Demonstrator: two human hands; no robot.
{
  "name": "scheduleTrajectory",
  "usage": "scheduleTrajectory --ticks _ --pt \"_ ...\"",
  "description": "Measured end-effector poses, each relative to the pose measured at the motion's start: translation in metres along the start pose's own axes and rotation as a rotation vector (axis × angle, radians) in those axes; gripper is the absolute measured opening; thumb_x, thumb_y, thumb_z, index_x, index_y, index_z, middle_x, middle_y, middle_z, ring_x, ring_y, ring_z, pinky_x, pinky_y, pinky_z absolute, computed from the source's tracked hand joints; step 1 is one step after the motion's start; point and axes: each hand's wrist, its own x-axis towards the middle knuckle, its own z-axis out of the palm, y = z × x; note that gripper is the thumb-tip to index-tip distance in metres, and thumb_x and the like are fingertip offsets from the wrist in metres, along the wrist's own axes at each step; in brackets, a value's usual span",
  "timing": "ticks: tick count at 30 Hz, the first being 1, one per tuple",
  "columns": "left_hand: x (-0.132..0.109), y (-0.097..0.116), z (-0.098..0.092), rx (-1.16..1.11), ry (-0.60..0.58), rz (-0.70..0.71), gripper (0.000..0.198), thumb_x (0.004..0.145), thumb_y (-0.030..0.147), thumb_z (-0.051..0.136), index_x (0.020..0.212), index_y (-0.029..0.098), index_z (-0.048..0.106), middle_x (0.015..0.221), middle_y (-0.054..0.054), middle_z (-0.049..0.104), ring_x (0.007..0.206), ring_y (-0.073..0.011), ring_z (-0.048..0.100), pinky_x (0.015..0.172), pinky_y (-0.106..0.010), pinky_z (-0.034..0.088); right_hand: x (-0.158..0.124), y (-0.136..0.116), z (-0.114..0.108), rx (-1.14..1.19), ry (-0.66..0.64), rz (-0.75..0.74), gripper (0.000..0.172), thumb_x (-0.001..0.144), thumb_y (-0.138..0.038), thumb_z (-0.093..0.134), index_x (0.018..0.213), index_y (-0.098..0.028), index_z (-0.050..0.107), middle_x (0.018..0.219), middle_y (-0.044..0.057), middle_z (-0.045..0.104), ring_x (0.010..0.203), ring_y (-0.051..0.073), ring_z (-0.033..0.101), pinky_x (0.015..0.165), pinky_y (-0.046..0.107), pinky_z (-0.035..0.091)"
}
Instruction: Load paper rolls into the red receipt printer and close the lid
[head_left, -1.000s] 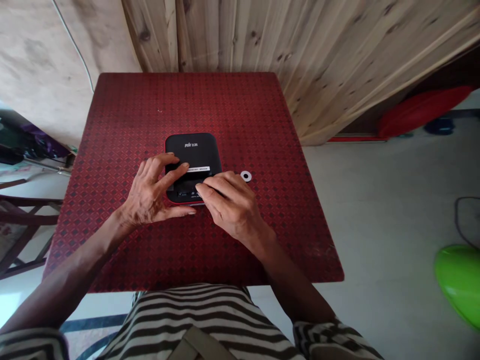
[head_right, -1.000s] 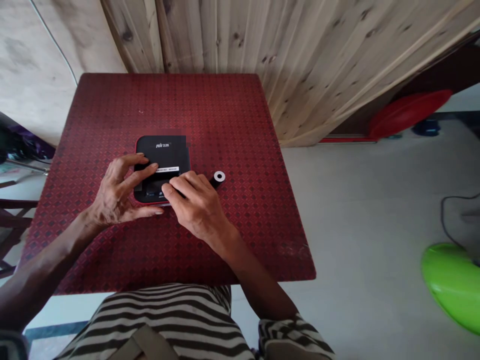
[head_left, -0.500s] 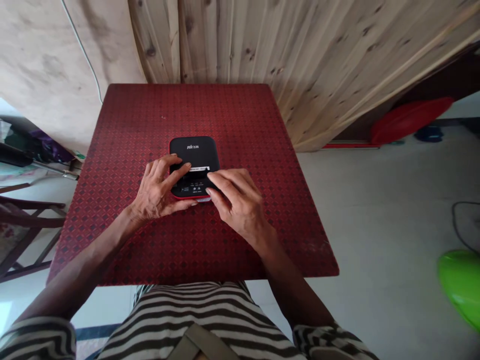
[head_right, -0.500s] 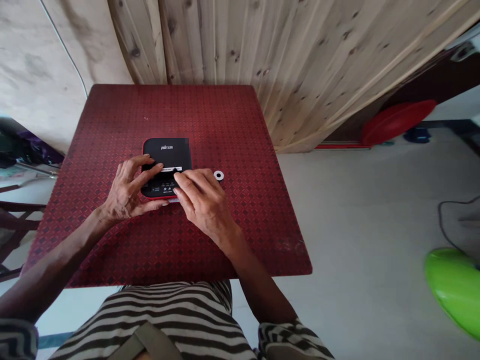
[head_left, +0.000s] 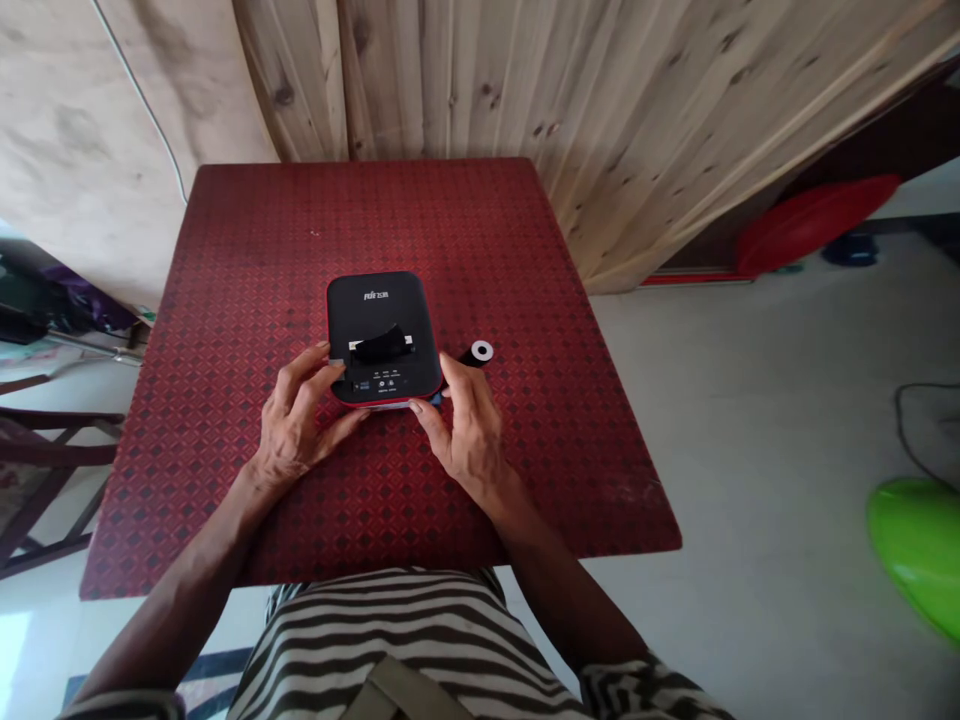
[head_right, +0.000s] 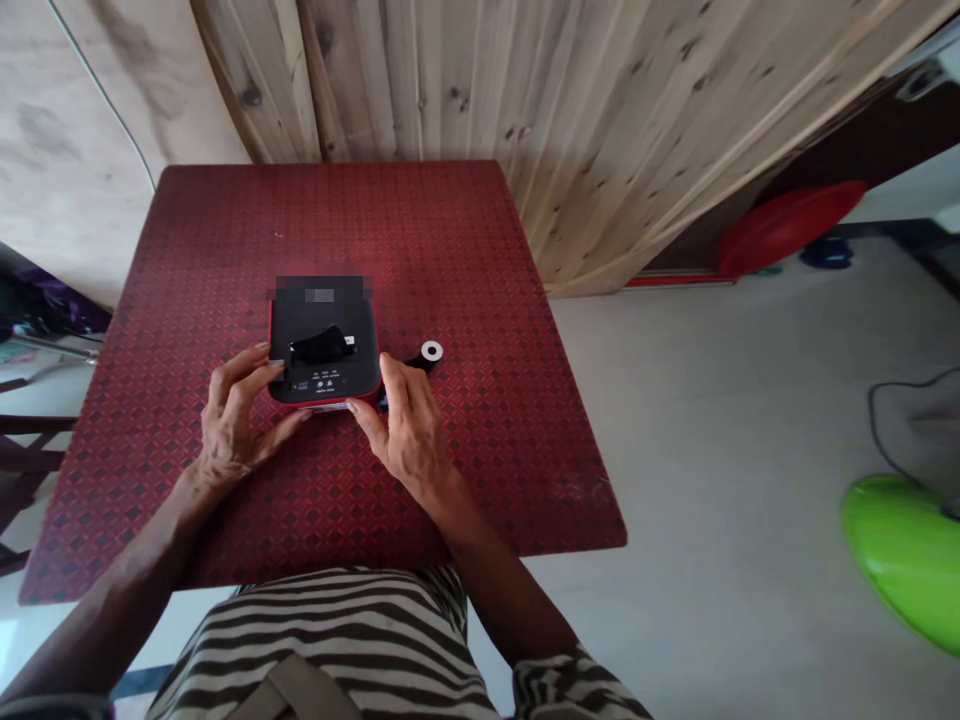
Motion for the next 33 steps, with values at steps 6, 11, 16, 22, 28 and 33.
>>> scheduleTrajectory --ticks 6,11,16,22,28,33 --pt "0.0 -0.002 0.001 -0.012 0.014 -0.011 0.076 0.085 0.038 0.09 0.15 0.022 0.053 0.144 -0.015 0.063 0.129 -0.0276 0.069 0.108 -0.041 0.064 0.004 0.001 -0.004 -0.102 0.043 -0.07 0.066 0.103 -0.045 0.067 0.159 -0.018 0.045 0.117 0.017 0.076 0.107 0.032 0.073 0.094 0.05 0.062" --pt "0.001 -0.002 -0.002 -0.01 0.0 -0.019 0.077 0.084 0.038 0.091 0.15 0.025 0.054 0.144 -0.014 0.064 0.126 -0.0277 0.07 0.105 -0.042 0.066 0.005 0.0 -0.006 -0.14 0.072 -0.072 0.067 0.102 -0.045 0.07 0.159 -0.02 0.046 0.114 0.014 0.079 0.104 0.03 0.075 0.092 0.046 0.061" --pt "0.005 -0.003 -0.005 -0.029 -0.004 -0.012 0.076 0.084 0.04 0.091 0.149 0.025 0.056 0.144 -0.012 0.064 0.124 -0.0267 0.071 0.102 -0.04 0.066 0.004 0.002 -0.007 -0.134 0.067 -0.073 0.069 0.1 -0.043 0.072 0.16 -0.021 0.046 0.108 0.011 0.08 0.1 0.029 0.076 0.09 0.045 0.061" --pt "0.007 -0.004 -0.007 -0.021 0.007 -0.006 0.075 0.079 0.039 0.095 0.145 0.024 0.061 0.139 -0.012 0.065 0.119 -0.0257 0.072 0.098 -0.038 0.067 0.004 0.002 -0.007 -0.154 0.07 -0.084 0.068 0.101 -0.045 0.072 0.159 -0.02 0.047 0.11 0.012 0.081 0.1 0.028 0.076 0.09 0.043 0.062" --pt "0.01 -0.004 -0.013 -0.047 -0.03 -0.069 0.069 0.075 0.036 0.098 0.135 0.028 0.066 0.139 -0.01 0.065 0.118 -0.0257 0.072 0.092 -0.039 0.068 0.003 0.002 -0.005 -0.137 0.084 -0.075 0.066 0.101 -0.045 0.072 0.157 -0.018 0.049 0.11 0.012 0.08 0.1 0.027 0.075 0.092 0.043 0.062" --pt "0.017 -0.007 -0.018 -0.12 -0.079 -0.103 0.054 0.074 0.039 0.098 0.119 0.026 0.071 0.136 -0.009 0.065 0.121 -0.0266 0.07 0.095 -0.041 0.066 0.004 0.002 -0.003 -0.115 0.114 -0.075 0.065 0.101 -0.045 0.073 0.156 -0.018 0.051 0.107 0.011 0.08 0.099 0.027 0.075 0.092 0.042 0.062"
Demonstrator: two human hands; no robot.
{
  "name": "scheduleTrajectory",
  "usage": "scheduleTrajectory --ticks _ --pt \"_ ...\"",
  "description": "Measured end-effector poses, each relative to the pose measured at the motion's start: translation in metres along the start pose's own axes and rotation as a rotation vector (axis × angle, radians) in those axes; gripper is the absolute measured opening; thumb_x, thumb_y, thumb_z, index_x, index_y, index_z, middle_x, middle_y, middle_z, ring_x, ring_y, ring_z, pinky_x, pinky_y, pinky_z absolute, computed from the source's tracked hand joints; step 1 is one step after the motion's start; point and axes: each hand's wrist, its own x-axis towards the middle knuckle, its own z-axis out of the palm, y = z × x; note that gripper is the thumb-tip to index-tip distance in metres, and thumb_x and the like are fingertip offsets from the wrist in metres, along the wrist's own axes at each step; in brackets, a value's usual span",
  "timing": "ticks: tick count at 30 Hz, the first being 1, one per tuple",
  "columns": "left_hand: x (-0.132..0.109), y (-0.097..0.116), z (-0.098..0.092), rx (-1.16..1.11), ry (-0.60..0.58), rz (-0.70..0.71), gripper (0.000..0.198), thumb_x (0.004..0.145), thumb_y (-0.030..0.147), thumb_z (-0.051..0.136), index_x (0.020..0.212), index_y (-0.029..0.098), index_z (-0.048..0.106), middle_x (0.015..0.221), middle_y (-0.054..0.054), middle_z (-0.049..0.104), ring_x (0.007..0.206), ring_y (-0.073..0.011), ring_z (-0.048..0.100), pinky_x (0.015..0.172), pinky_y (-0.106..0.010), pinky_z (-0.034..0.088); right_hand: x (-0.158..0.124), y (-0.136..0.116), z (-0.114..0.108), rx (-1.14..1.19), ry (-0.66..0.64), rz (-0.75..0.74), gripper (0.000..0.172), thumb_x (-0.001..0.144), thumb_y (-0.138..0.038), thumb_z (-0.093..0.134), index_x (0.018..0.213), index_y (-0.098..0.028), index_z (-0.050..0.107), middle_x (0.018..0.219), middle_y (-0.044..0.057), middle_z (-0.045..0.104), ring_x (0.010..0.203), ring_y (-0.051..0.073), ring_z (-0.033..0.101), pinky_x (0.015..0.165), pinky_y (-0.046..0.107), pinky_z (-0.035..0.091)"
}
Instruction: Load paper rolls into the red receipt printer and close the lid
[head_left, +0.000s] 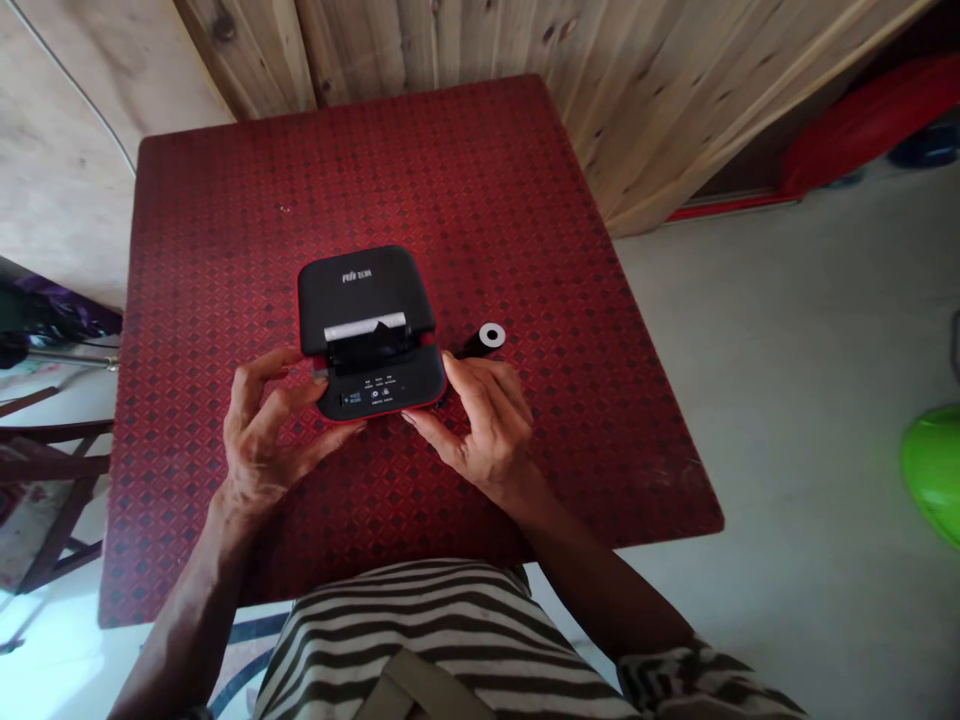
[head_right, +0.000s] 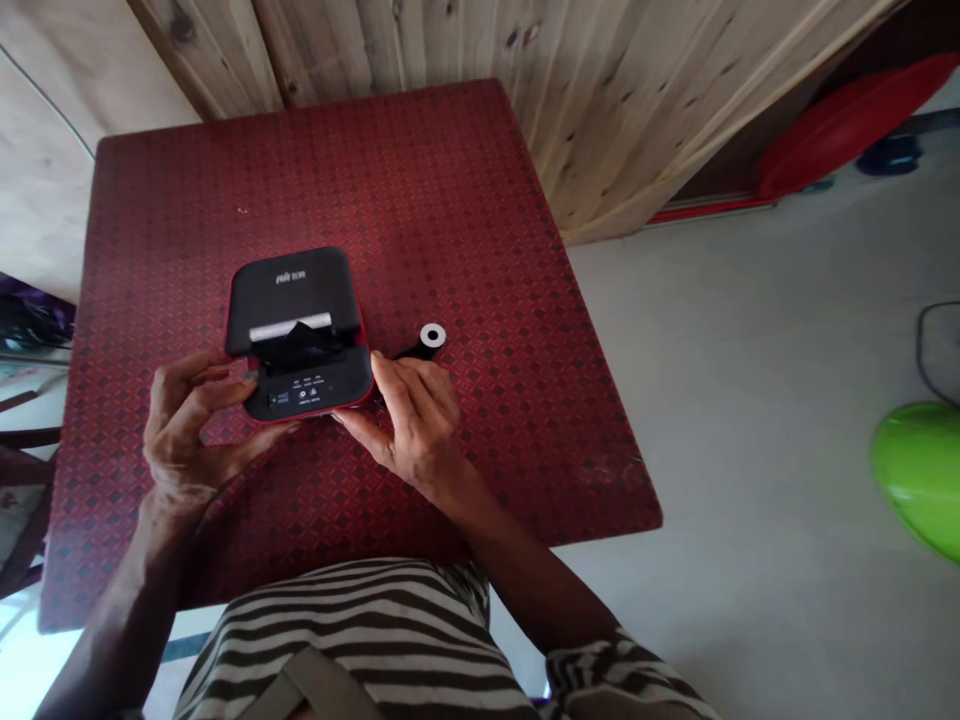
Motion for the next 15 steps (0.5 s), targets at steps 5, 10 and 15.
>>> scheduleTrajectory --ticks 5,10,15 --pt "-0.001 0.003 0.004 -0.044 -0.002 -0.047 0.052 0.079 0.036 0.095 0.122 0.025 0.068 0.132 -0.009 0.066 0.117 -0.0251 0.07 0.093 -0.041 0.065 0.001 0.001 0.002 0.023 0.005 0.009 0.064 0.099 -0.044 0.075 0.154 -0.02 0.052 0.108 0.012 0.08 0.097 0.027 0.075 0.09 0.043 0.062" --pt "-0.006 0.005 0.014 -0.009 0.048 -0.023 0.063 0.082 0.044 0.091 0.133 0.026 0.059 0.127 -0.009 0.067 0.12 -0.0269 0.069 0.099 -0.047 0.064 -0.003 0.0 -0.001 0.056 -0.041 0.049 0.064 0.098 -0.043 0.075 0.155 -0.024 0.053 0.112 0.01 0.08 0.1 0.029 0.075 0.092 0.047 0.061" --pt "-0.009 0.003 0.017 0.018 0.043 -0.005 0.063 0.087 0.043 0.087 0.139 0.026 0.055 0.128 -0.009 0.067 0.121 -0.0255 0.069 0.103 -0.044 0.063 0.018 0.006 -0.02 0.074 -0.055 0.028 0.032 0.104 -0.034 0.065 0.135 -0.023 0.068 0.105 0.008 0.081 0.097 0.027 0.073 0.091 0.046 0.059"
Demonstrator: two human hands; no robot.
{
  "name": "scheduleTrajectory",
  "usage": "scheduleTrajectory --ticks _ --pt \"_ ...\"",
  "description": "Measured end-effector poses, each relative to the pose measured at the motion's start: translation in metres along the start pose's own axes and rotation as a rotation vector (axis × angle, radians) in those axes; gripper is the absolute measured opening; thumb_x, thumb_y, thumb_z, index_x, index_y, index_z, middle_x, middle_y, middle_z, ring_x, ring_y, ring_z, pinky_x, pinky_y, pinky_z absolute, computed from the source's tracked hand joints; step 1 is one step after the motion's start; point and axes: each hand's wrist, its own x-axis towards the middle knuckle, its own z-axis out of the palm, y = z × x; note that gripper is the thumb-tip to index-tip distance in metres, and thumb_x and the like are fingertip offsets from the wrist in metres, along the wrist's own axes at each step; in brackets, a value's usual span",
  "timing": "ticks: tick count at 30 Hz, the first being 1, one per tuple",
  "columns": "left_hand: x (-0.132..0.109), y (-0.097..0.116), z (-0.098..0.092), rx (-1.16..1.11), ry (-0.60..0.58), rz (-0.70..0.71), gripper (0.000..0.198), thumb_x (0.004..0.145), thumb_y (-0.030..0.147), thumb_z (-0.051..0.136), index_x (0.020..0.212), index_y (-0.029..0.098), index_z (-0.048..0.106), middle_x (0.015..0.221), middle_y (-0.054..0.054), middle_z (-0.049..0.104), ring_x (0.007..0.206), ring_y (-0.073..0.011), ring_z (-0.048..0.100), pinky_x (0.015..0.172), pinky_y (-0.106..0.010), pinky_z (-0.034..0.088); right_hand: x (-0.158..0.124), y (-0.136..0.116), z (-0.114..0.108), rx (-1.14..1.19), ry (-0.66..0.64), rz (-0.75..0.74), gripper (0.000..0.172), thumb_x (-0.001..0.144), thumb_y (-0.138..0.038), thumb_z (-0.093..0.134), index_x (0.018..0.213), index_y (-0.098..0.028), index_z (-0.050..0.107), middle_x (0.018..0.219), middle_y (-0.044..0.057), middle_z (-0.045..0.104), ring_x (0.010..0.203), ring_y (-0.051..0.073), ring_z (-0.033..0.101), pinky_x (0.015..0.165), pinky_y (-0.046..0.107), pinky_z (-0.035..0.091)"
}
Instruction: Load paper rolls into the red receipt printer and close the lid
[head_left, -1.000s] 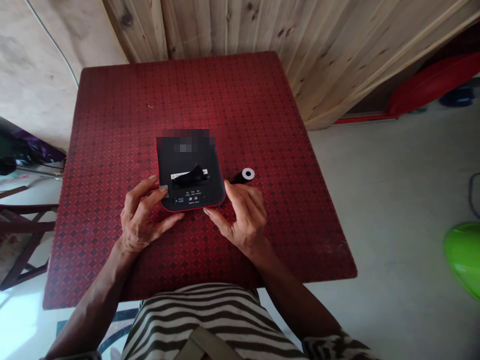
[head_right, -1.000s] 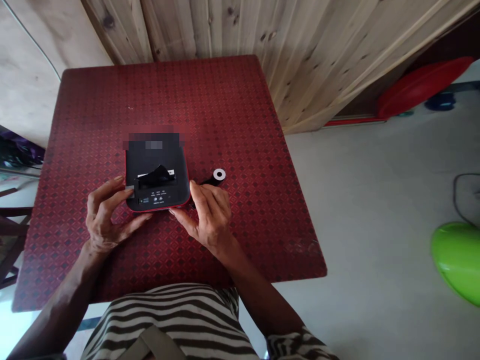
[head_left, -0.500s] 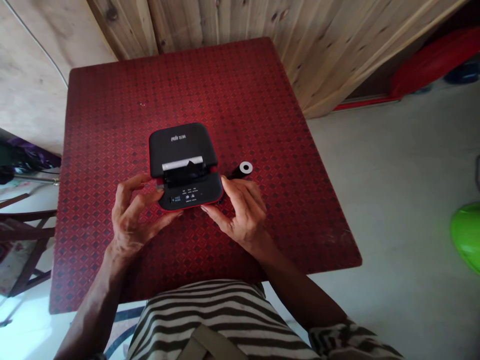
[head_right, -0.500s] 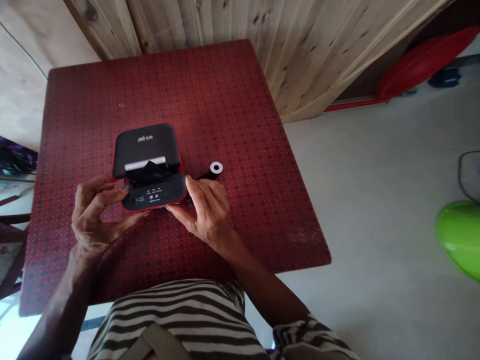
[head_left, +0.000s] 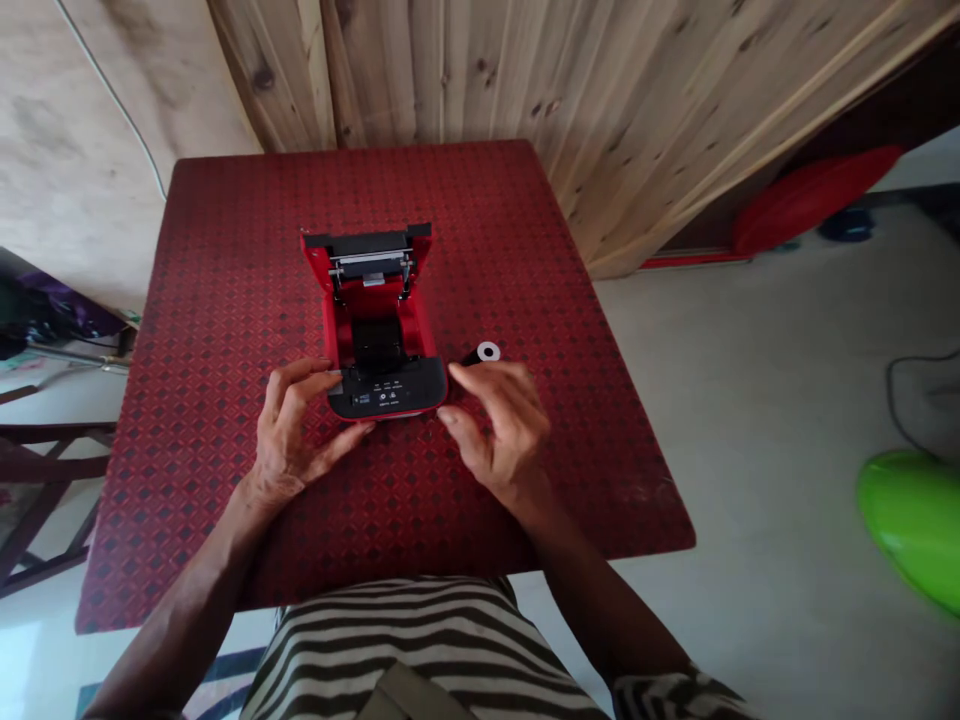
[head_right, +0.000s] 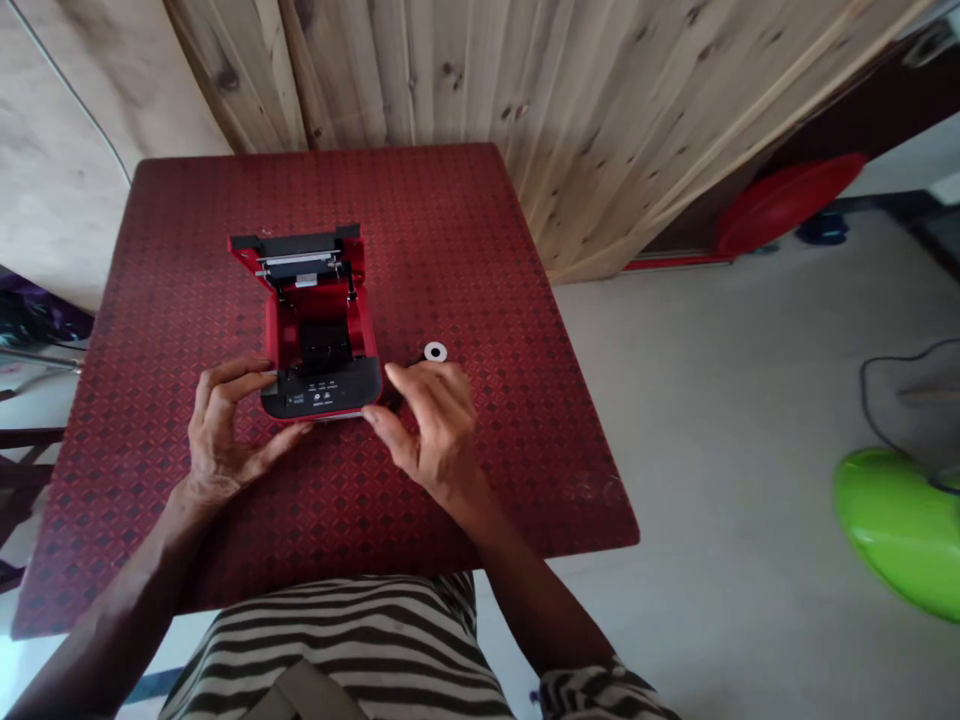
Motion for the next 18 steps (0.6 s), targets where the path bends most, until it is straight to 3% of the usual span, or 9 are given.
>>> scheduleTrajectory --ticks 3,8,10,15,18 --pt "-0.002 -0.001 0.001 0.012 -0.004 0.02 0.068 0.088 0.041 0.087 0.144 0.025 0.052 0.131 -0.011 0.066 0.124 -0.026 0.068 0.106 -0.043 0.062 0.039 0.003 -0.005 -0.028 -0.079 -0.032 0.02 0.107 -0.023 0.06 0.12 -0.021 0.075 0.101 0.007 0.081 0.095 0.023 0.072 0.091 0.04 0.059" --pt "-0.006 0.0 0.003 0.014 -0.014 0.032 0.068 0.09 0.038 0.085 0.148 0.024 0.052 0.134 -0.014 0.064 0.126 -0.0258 0.067 0.107 -0.04 0.063 0.109 0.002 0.028 -0.145 -0.637 -0.191 0.017 0.102 -0.01 0.063 0.103 -0.018 0.079 0.103 0.008 0.082 0.099 0.022 0.074 0.094 0.038 0.056" --pt "-0.007 0.001 0.003 0.011 -0.014 0.034 0.069 0.091 0.038 0.084 0.15 0.024 0.05 0.134 -0.014 0.064 0.125 -0.026 0.067 0.106 -0.04 0.063 0.124 -0.001 0.045 -0.23 -0.771 -0.222 0.016 0.099 -0.007 0.066 0.099 -0.016 0.079 0.099 0.009 0.082 0.095 0.022 0.075 0.091 0.037 0.055" --pt "-0.008 0.003 0.004 0.0 -0.022 0.026 0.07 0.094 0.038 0.08 0.153 0.024 0.047 0.135 -0.015 0.064 0.123 -0.0265 0.067 0.103 -0.041 0.066 0.134 -0.01 0.065 -0.399 -0.904 -0.255 0.014 0.094 -0.007 0.071 0.102 -0.014 0.08 0.096 0.014 0.081 0.088 0.027 0.077 0.075 0.036 0.055" --pt "-0.009 0.003 0.005 -0.007 -0.017 0.017 0.069 0.094 0.038 0.079 0.153 0.024 0.046 0.135 -0.015 0.063 0.124 -0.0266 0.067 0.103 -0.041 0.066 0.134 -0.011 0.067 -0.395 -0.941 -0.271 0.021 0.095 -0.002 0.064 0.103 -0.013 0.079 0.1 0.015 0.081 0.091 0.027 0.078 0.074 0.036 0.056"
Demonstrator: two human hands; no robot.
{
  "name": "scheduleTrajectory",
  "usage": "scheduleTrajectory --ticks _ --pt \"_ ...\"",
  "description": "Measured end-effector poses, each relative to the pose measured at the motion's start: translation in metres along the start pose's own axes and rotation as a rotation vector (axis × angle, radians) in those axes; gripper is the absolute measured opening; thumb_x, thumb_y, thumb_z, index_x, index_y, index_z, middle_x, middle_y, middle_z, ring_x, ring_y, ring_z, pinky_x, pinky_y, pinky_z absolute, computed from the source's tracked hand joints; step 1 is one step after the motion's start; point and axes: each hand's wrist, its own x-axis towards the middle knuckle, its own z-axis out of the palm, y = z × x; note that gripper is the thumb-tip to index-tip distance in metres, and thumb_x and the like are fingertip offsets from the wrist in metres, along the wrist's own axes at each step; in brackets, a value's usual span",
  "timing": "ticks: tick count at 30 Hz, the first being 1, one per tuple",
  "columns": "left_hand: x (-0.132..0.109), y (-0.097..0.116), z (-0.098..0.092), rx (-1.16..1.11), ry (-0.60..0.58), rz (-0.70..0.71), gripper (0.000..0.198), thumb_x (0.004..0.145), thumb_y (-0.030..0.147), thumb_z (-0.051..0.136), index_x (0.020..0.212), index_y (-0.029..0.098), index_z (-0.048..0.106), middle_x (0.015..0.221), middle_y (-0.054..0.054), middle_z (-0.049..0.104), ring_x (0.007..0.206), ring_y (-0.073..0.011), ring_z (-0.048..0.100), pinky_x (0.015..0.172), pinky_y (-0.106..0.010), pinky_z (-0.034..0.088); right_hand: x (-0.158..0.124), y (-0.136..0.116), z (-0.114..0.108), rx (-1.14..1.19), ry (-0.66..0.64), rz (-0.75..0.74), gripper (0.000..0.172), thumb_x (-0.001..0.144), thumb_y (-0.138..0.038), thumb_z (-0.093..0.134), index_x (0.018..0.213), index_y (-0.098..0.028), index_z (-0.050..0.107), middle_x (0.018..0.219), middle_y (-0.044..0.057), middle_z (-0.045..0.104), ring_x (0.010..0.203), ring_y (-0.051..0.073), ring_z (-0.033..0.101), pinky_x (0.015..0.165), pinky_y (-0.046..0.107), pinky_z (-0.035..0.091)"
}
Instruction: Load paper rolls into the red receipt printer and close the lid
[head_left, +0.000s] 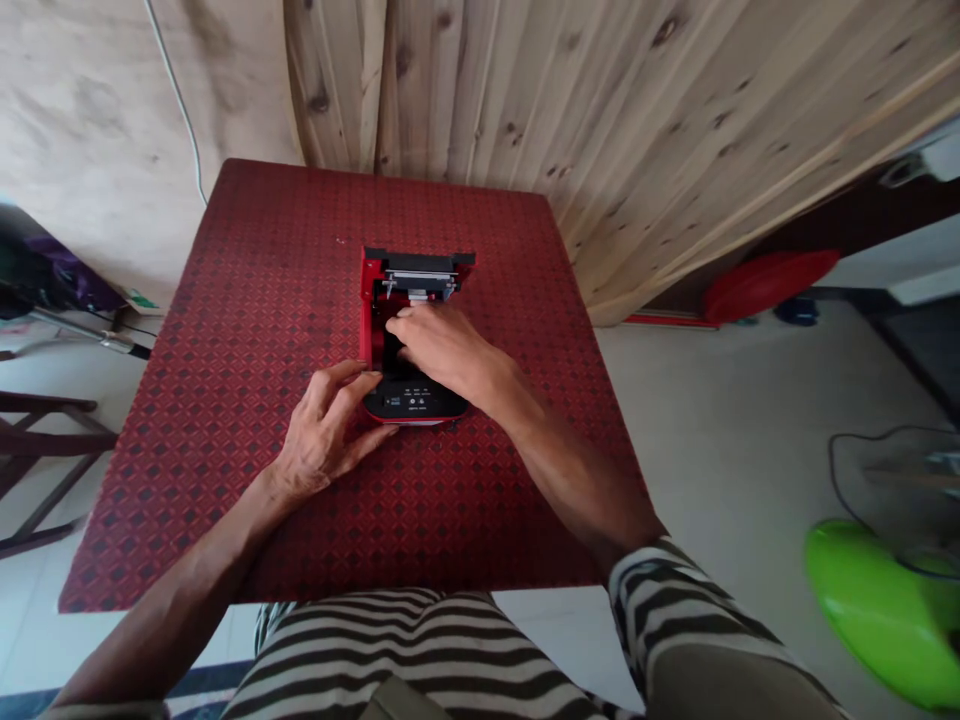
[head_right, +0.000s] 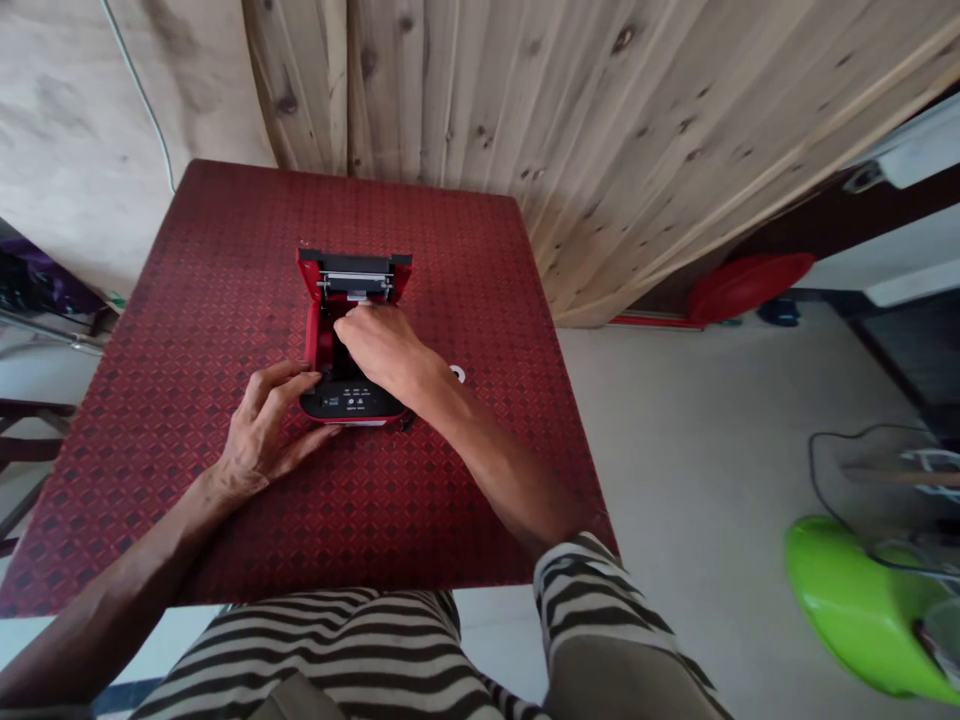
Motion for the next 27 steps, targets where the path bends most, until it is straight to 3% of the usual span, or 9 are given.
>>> scheduleTrajectory --ticks 4,8,12,15,18,21,27 --pt "-0.001 -0.001 0.002 0.001 -0.008 -0.009 0.069 0.095 0.04 0.079 0.154 0.026 0.045 0.135 -0.014 0.064 0.123 -0.0259 0.068 0.104 -0.041 0.065 -0.006 0.002 0.0 0.052 0.045 -0.046 0.016 0.093 -0.005 0.069 0.103 -0.014 0.076 0.103 0.013 0.081 0.098 0.027 0.076 0.084 0.038 0.058" --pt "-0.001 -0.002 0.002 0.011 0.002 -0.004 0.066 0.095 0.042 0.079 0.151 0.024 0.048 0.134 -0.014 0.064 0.121 -0.0252 0.068 0.102 -0.039 0.065 -0.029 -0.001 -0.01 0.076 0.216 -0.036 0.012 0.093 -0.011 0.07 0.104 -0.016 0.074 0.104 0.01 0.079 0.107 0.027 0.071 0.097 0.041 0.058" --pt "-0.001 -0.003 0.001 -0.002 0.0 0.004 0.064 0.094 0.041 0.079 0.148 0.021 0.051 0.134 -0.016 0.064 0.122 -0.0253 0.068 0.104 -0.039 0.064 -0.077 -0.004 -0.026 0.301 0.496 0.062 0.021 0.095 -0.017 0.066 0.115 -0.019 0.071 0.109 0.008 0.079 0.105 0.025 0.073 0.096 0.042 0.061" --pt "-0.001 -0.003 0.0 -0.008 -0.011 0.011 0.065 0.094 0.041 0.079 0.149 0.021 0.051 0.135 -0.016 0.063 0.125 -0.0267 0.067 0.105 -0.04 0.064 -0.121 -0.006 -0.028 0.633 0.56 0.144 0.033 0.092 -0.026 0.071 0.125 -0.025 0.066 0.112 0.005 0.08 0.096 0.022 0.077 0.087 0.039 0.064" --pt "0.0 -0.004 0.0 0.008 -0.011 0.011 0.067 0.094 0.043 0.079 0.151 0.024 0.049 0.136 -0.015 0.063 0.126 -0.027 0.066 0.106 -0.042 0.064 -0.157 -0.017 -0.01 0.917 0.43 0.136 0.036 0.089 -0.022 0.072 0.125 -0.026 0.064 0.114 0.005 0.082 0.101 0.023 0.079 0.088 0.037 0.065" --pt "0.001 -0.004 0.0 0.013 -0.001 0.01 0.069 0.092 0.041 0.082 0.15 0.025 0.049 0.137 -0.014 0.064 0.127 -0.027 0.066 0.107 -0.043 0.063 -0.174 -0.035 0.023 1.018 0.343 0.148 0.043 0.084 -0.01 0.064 0.125 -0.025 0.066 0.123 0.007 0.081 0.112 0.023 0.079 0.098 0.041 0.064" --pt "0.002 -0.005 0.0 0.008 0.014 0.001 0.069 0.089 0.04 0.085 0.148 0.026 0.052 0.137 -0.013 0.064 0.127 -0.0273 0.066 0.108 -0.044 0.063 -0.171 -0.056 0.084 1.025 0.401 0.236 0.035 0.085 -0.014 0.067 0.118 -0.024 0.068 0.117 0.006 0.08 0.109 0.022 0.078 0.098 0.044 0.064"
